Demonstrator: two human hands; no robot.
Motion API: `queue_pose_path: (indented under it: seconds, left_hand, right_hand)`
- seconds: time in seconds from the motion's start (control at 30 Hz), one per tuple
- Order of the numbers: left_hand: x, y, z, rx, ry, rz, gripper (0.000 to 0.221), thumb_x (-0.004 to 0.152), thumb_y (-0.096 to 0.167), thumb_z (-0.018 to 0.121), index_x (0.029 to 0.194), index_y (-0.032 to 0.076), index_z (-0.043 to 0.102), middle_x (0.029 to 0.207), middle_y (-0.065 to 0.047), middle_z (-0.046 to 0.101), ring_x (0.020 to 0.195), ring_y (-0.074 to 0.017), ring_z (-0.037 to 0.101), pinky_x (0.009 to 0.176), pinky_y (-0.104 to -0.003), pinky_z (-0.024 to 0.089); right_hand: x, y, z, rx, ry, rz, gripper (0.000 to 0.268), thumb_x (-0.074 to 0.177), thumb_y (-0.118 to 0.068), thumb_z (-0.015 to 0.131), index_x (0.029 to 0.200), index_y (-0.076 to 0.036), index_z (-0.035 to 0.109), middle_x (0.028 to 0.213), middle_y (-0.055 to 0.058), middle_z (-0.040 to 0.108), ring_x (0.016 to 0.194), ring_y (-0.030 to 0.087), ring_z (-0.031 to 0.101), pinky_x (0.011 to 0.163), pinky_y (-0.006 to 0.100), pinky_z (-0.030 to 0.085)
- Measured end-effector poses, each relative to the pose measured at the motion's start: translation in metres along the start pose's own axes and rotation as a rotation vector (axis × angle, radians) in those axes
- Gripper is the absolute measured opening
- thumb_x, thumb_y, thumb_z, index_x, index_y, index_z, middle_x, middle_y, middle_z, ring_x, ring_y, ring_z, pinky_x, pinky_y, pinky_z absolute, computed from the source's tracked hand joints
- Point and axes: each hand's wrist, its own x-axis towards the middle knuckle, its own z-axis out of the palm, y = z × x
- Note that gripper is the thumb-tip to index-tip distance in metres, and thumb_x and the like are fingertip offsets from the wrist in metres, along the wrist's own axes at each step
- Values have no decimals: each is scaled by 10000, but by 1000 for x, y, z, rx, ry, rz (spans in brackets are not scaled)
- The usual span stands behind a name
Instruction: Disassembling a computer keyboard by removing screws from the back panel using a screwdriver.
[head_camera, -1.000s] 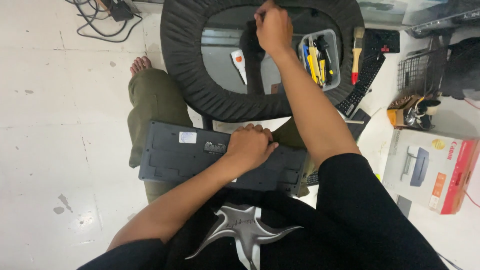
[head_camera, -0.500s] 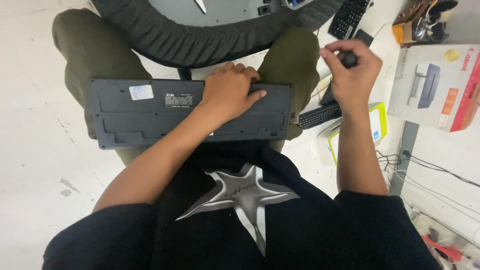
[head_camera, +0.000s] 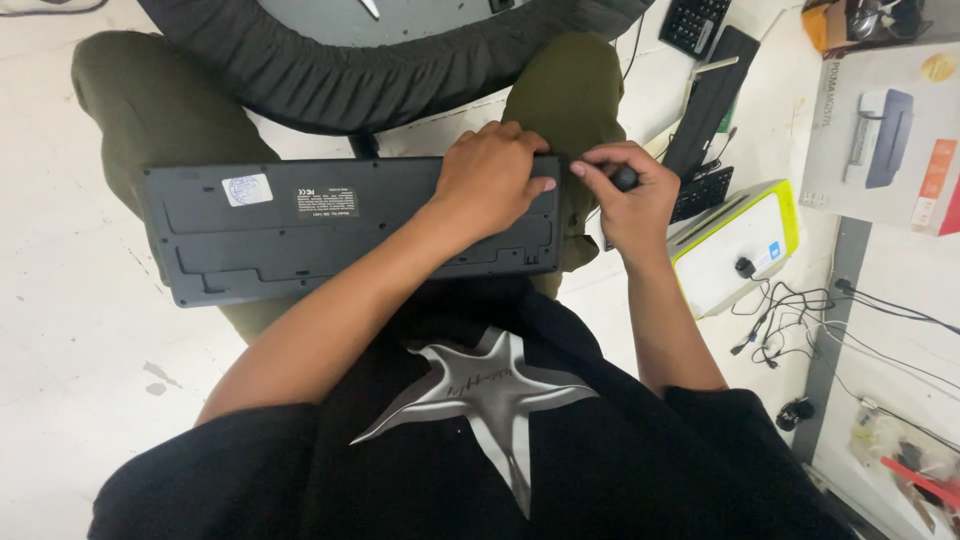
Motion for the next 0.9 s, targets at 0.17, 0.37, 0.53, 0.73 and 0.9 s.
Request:
queue_pose_path:
  seconds: [0.17,0.37,0.53,0.73,0.9]
  left_hand:
    - [4,-4,-9,-39,-67,-42,336,976,212,652,1213,-18,714,988,-252,707,989,-442,663,837,-524,496]
    - [16,-5,-8,18,-132,-123,319,958,314,690,1205,116,736,1053,-124,738,1028,-365,671,812,-514,523]
    - [16,-5,-9,72,-153,-166,328,972,406,676,1232,212,728,1166,-38,747,1107,-326,658,783,-525,532]
    - [13,2,-25,123,-377,-204,656,844,477,807,1381,231,522,1183,-67,713,1111,-352,646,815,-560,500]
    - [21,3,-34,112,-511,-196,758,749,516,863,1343,237,484,1153,-43,709,1082,-319,649,787,-529,477]
  right_hand:
    - [-1,5,9,16,9,-42,142,892,8,901,974,-19,789,886,113,742,765,83,558,711,270,405]
    - [-7,-8,9,-9,-48,-50,100,959,9,823,1031,-36,770,990,107,740,820,121,592,769,271,460]
    - [-22,-25,5,-5,-94,-93,153,960,118,751,1062,8,720,1019,142,698,771,153,579,747,261,496]
    - [-36,-36,3,-126,-160,-247,75,974,61,768,1029,24,732,999,178,709,880,257,688,801,325,536]
    - [-45,-33,6,-180,-223,-279,83,987,36,752,1068,24,742,1035,161,649,919,259,661,823,338,526]
